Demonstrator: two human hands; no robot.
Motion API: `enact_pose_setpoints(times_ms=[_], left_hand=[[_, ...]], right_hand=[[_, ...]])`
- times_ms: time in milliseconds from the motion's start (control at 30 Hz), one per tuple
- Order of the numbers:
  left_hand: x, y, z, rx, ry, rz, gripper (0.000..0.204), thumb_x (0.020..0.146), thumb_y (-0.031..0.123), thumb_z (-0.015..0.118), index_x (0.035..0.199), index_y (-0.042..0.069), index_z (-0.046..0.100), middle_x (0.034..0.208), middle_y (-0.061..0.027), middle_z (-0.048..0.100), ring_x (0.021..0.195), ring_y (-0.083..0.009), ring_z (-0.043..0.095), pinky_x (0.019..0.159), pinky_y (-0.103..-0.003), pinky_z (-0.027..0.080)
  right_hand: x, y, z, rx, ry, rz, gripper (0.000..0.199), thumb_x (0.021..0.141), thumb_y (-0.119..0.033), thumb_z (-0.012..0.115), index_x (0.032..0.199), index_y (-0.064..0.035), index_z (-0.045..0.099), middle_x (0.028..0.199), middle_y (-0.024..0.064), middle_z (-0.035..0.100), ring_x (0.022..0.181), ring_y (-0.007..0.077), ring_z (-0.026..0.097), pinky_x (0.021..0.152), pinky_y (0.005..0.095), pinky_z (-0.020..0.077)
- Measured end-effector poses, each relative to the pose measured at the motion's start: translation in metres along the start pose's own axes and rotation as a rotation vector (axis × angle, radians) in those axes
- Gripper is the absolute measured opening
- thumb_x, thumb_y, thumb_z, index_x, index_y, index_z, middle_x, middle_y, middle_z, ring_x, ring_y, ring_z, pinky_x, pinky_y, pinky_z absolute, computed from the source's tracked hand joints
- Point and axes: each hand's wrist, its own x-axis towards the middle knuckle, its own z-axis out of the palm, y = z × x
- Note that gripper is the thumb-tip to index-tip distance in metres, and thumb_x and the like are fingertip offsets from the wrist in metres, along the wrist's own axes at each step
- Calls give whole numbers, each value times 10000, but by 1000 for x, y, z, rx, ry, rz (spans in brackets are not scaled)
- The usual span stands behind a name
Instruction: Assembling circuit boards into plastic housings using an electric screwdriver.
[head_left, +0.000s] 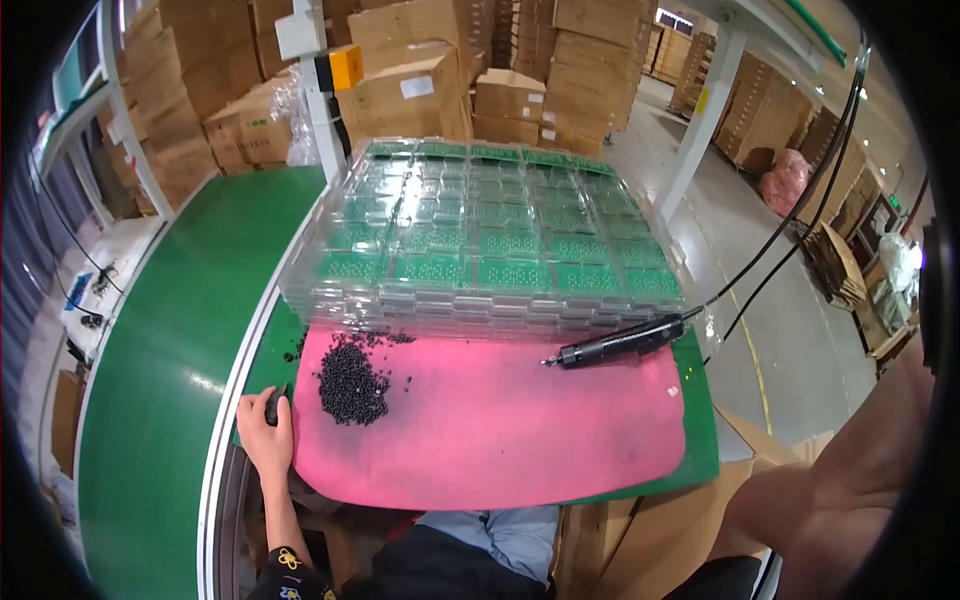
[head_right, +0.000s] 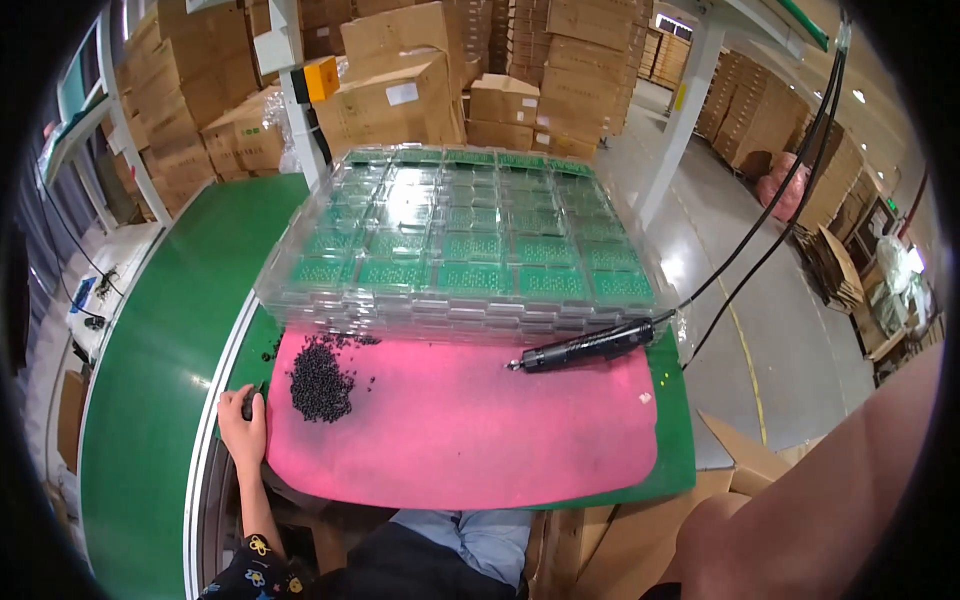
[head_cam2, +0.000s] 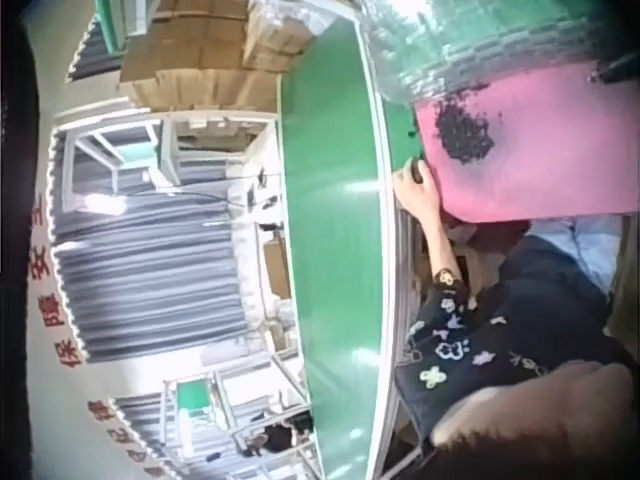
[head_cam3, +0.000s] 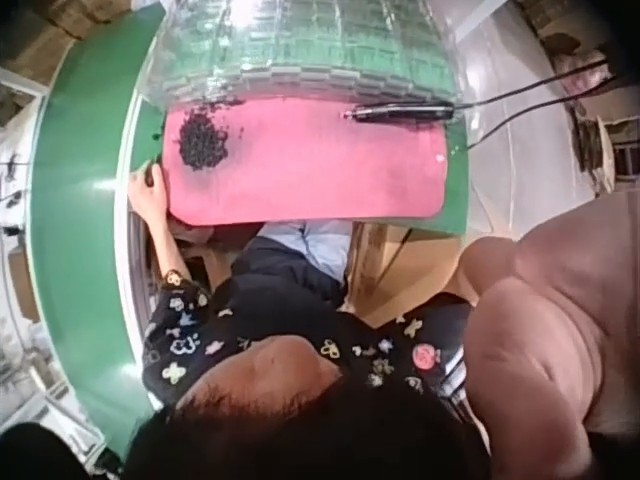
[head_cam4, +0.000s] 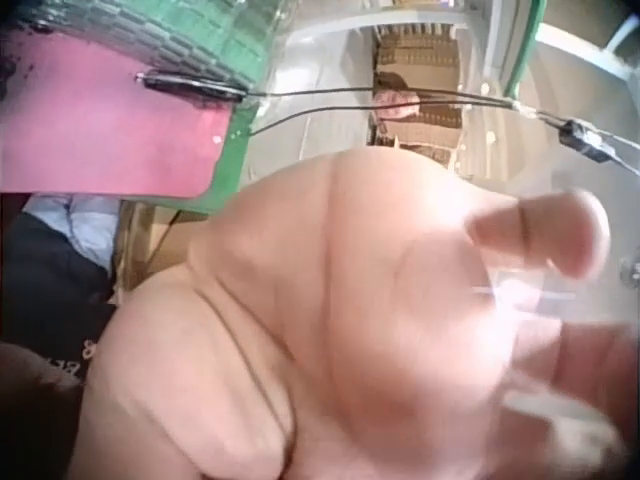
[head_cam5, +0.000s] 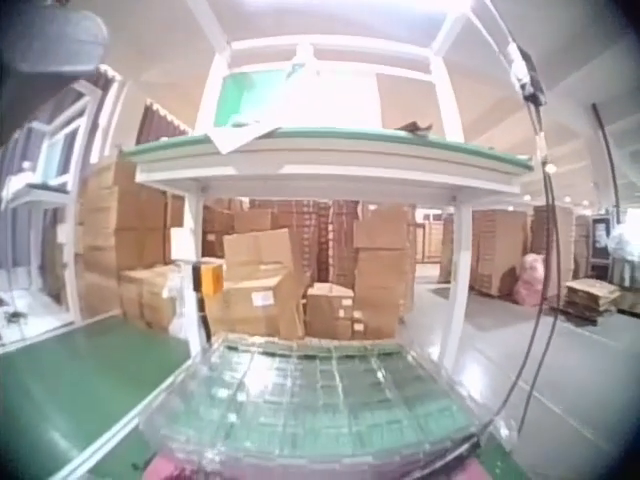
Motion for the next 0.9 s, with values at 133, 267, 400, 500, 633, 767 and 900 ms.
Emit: enact_pose_setpoints(times_ms=[133, 267, 400, 500, 633, 767, 900], left_hand=[[-2, 15, -6, -3, -91, 23, 301, 870, 206, 675, 1121, 42, 646, 1028, -142, 562, 987, -348, 574, 851, -427, 446], [-15, 10, -13, -20, -48, -17, 360, 865, 195, 668, 1194, 73, 586, 1126, -132, 554, 1015, -334, 577, 846, -423, 435], [-19, 24, -11, -44, -51, 4, 386, 851, 190, 670, 1200, 60, 568, 1136, -145, 545, 1015, -341, 574, 848, -433, 435], [-22, 21, -17, -85, -39, 9, 378, 846, 159, 661, 1196, 55, 564, 1143, -157, 538, 1029, -350, 573, 864, -438, 443], [-25, 9, -26, -124, 19, 37, 371, 839, 111, 657, 1192, 48, 558, 1110, -140, 523, 985, -324, 560, 859, -395, 444], [-17, -2, -21, -556, -5, -144, 311, 882, 47, 598, 1189, 42, 542, 1114, -66, 503, 957, -188, 463, 877, -293, 389], [-6, -18, -17, -498, 24, -85, 241, 958, 78, 526, 1195, 39, 537, 1155, -73, 529, 1065, -165, 475, 925, -289, 378]], right_hand=[[63, -29, 76, -9, -96, 120, 333, 752, -212, 701, 1026, -48, 606, 993, 134, 593, 861, 272, 556, 890, 444, 419], [88, -68, 133, -26, -106, 135, 248, 767, -197, 670, 976, -64, 653, 957, 129, 621, 828, 273, 568, 884, 454, 421], [121, -105, 191, -253, -268, 48, 100, 693, -183, 625, 637, -115, 579, 658, 48, 568, 552, 203, 484, 621, 363, 447], [121, -124, 180, -209, -276, 129, 81, 701, -166, 632, 740, -98, 611, 708, 70, 583, 552, 213, 510, 583, 353, 461], [118, -129, 140, -200, -324, 236, 242, 717, -133, 646, 948, -65, 675, 809, 115, 613, 554, 233, 562, 509, 333, 487], [93, -131, 96, -255, -245, -93, 380, 779, -29, 557, 1155, -52, 611, 861, 163, 631, 620, 278, 624, 496, 360, 520], [32, -150, 76, -780, -99, 132, 123, 635, -208, 638, 619, -128, 547, 642, 29, 556, 556, 192, 494, 566, 324, 428]])
